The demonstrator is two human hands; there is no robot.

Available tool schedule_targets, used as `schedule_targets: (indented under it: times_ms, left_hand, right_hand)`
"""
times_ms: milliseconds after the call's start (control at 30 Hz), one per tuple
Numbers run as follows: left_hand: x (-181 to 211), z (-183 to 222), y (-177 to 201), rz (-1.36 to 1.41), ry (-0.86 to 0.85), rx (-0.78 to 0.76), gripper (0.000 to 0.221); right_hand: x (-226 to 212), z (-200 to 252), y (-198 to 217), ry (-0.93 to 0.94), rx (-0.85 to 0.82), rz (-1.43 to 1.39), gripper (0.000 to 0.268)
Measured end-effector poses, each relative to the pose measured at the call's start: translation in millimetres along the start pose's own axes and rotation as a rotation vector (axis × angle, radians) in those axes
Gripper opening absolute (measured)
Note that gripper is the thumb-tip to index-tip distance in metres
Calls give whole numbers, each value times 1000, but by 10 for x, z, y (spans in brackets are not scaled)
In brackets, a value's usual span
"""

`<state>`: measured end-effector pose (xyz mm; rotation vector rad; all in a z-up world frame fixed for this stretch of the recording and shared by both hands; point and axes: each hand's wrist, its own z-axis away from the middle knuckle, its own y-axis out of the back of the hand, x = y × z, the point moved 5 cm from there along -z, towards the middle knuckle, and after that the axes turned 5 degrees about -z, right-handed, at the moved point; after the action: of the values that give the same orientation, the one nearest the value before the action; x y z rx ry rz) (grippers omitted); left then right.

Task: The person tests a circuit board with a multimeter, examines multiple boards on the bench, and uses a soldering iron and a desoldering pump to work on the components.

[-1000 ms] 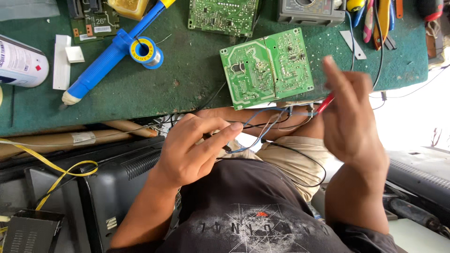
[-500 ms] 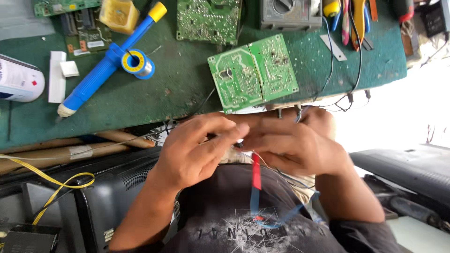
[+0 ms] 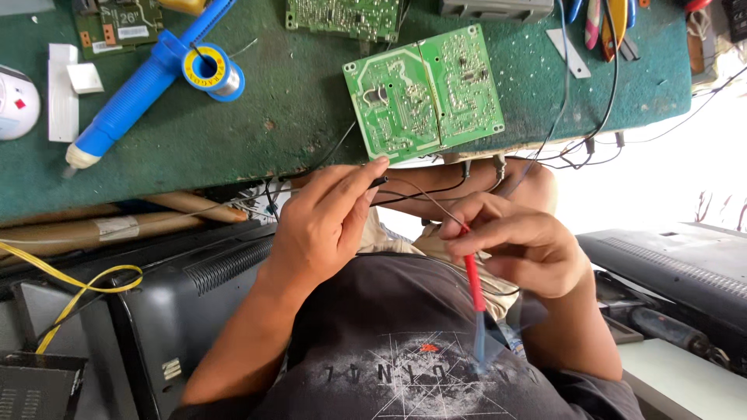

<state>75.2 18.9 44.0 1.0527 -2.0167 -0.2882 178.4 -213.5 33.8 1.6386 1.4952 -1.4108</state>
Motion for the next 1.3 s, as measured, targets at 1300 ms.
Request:
schedule_targets:
  times_ms: [1300]
  left_hand:
    - [-96, 424, -495, 1199, 736, 388, 13]
  right_hand:
    - [80, -594, -505, 347, 442, 978, 12]
